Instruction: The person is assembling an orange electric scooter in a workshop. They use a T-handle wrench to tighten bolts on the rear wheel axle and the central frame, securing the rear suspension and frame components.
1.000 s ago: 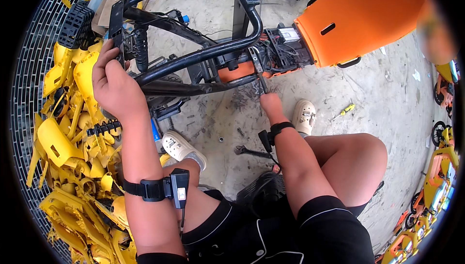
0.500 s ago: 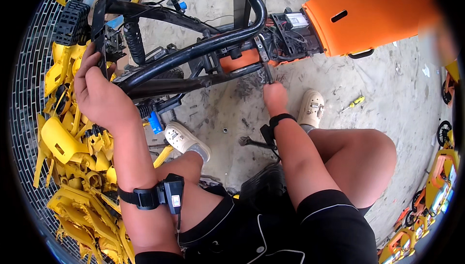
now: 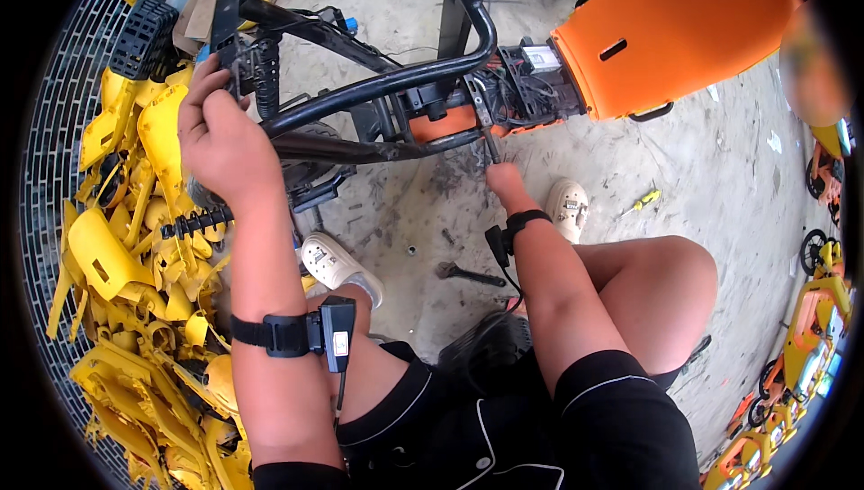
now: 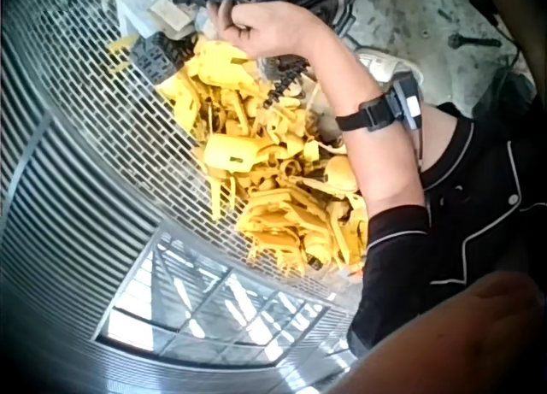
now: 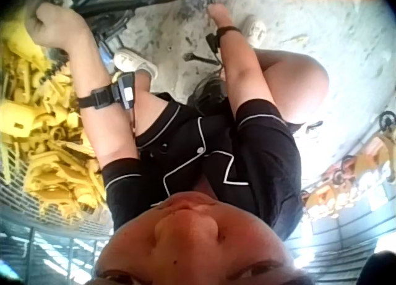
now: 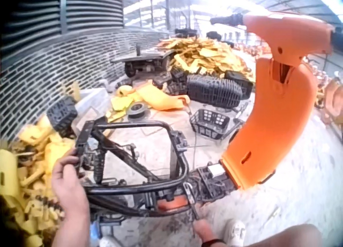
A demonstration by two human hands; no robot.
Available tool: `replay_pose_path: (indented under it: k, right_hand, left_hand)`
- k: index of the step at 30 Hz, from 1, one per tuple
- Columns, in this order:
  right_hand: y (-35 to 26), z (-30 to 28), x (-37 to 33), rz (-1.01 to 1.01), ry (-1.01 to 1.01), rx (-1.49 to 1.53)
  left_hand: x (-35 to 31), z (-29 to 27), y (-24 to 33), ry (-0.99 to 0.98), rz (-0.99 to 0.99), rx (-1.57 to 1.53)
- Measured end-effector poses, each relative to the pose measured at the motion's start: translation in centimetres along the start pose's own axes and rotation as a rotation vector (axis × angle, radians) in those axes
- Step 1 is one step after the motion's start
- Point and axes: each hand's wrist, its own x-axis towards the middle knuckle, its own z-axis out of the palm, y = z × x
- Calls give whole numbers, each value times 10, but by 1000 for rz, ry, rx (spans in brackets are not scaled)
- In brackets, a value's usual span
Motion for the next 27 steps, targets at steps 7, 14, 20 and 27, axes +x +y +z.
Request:
replay_pose_path:
  k: [7, 14, 20, 27]
  right_hand:
    - [-36, -7, -55, 117, 273, -22]
    - [-27, -12, -42, 129, 142, 27]
    - [-21, -6, -36, 73, 102, 121]
    - [-13, 12, -30, 58, 152, 267]
  left_hand:
    - [-9, -7, 8, 42, -22, 72]
    - [-7, -4, 6, 37, 1, 77]
    - [-5, -4, 5, 41, 3, 65]
    - [-4, -1, 6, 45, 3, 58]
